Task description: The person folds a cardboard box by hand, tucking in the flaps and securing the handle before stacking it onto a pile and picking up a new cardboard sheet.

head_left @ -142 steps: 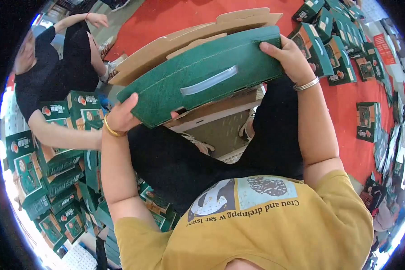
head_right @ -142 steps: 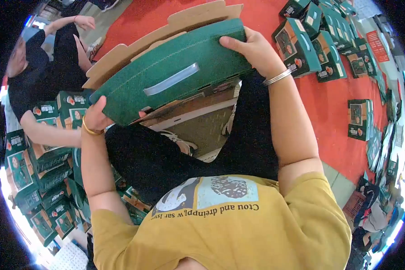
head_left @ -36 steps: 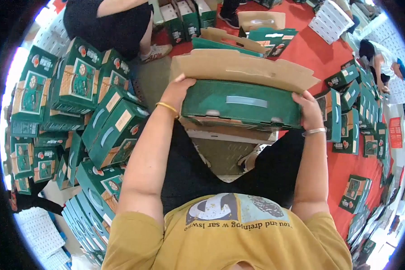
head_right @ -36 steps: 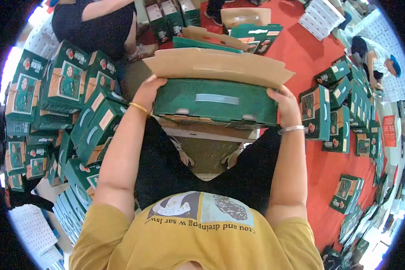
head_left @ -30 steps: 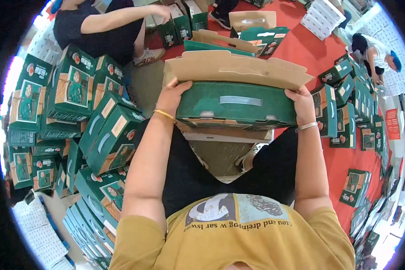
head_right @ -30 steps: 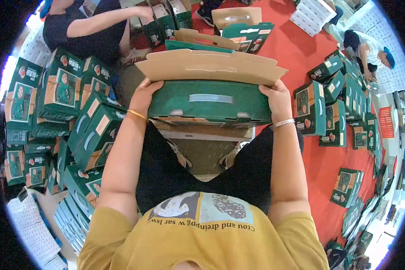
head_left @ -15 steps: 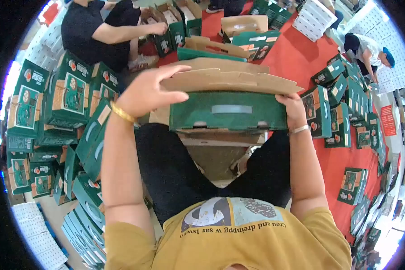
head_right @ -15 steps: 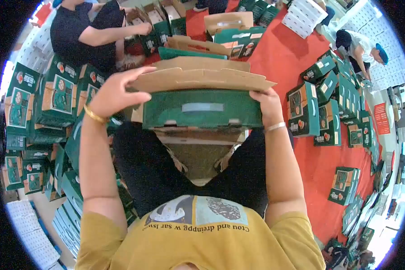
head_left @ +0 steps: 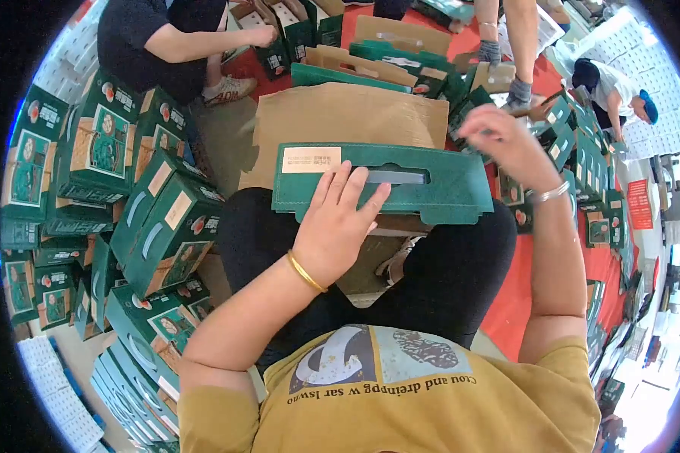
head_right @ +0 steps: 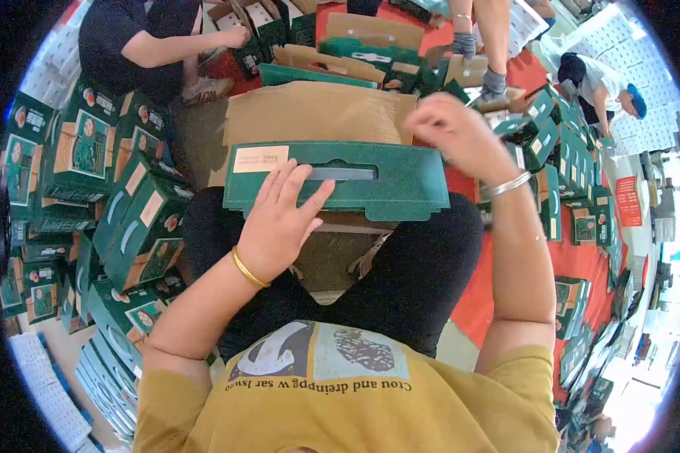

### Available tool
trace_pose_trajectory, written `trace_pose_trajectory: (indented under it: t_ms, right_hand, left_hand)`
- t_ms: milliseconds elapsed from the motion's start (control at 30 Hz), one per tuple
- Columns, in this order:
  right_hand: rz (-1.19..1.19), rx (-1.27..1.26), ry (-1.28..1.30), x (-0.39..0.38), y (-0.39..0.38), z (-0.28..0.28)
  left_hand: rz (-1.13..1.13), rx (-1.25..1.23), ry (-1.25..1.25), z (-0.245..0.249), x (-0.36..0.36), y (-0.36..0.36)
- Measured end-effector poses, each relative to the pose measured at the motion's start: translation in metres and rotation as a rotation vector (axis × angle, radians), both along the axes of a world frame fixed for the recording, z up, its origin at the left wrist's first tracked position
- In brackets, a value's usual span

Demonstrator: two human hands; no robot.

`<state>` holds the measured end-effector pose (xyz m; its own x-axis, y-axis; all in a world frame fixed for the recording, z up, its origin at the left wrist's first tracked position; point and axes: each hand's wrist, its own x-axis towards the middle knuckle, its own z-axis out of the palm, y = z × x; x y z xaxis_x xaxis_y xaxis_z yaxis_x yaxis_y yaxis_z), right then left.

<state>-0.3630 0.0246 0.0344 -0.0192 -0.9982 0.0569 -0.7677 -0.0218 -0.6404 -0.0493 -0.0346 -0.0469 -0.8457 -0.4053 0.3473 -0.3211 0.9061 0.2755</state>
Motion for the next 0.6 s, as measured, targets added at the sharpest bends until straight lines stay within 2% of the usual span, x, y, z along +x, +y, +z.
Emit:
trace_pose_trajectory:
  t_ms: [33,67,133,167,267,333,400,467,533,600]
  right_hand:
    - [0.071,0.04,0.018,0.03,-0.007,0.004]
    - [0.28,-0.108,0.2,0.046,-0.014,-0.011]
    - [0.237,-0.069,0.462,0.081,-0.019,-0.029]
    - [0.165,0.039,0.467,0.094,-0.023,-0.028]
    - [0.158,0.084,0.575,0.102,-0.029,-0.027]
    - [0.168,0.078,0.52,0.097,-0.036,-0.03]
    - [0.177,0.32,0.399,0.094,-0.048,-0.029]
    - [0.303,0.209,0.321,0.079,-0.057,-0.046]
    - [-0.01,0.536,-0.124,0.082,-0.061,-0.031]
    - [-0.007,0.527,-0.108,0.083,-0.06,-0.032]
  left_hand:
    - [0.005,0.005,-0.001,-0.002,-0.002,0.0]
    - [0.023,-0.019,0.031,-0.003,-0.005,-0.002]
    - [0.042,-0.039,0.056,-0.004,-0.004,-0.001]
    - [0.037,-0.007,0.06,-0.003,-0.002,0.001]
    - [0.025,0.015,0.046,-0.007,0.002,0.002]
    - [0.002,-0.008,0.044,-0.007,0.004,0.003]
    - [-0.005,-0.022,0.056,-0.007,0.003,0.002]
    - [0.004,-0.011,0.095,-0.005,0.003,0.002]
    - [-0.005,-0.027,0.059,-0.008,0.004,0.002]
    - [0.004,-0.057,0.07,-0.009,-0.001,-0.001]
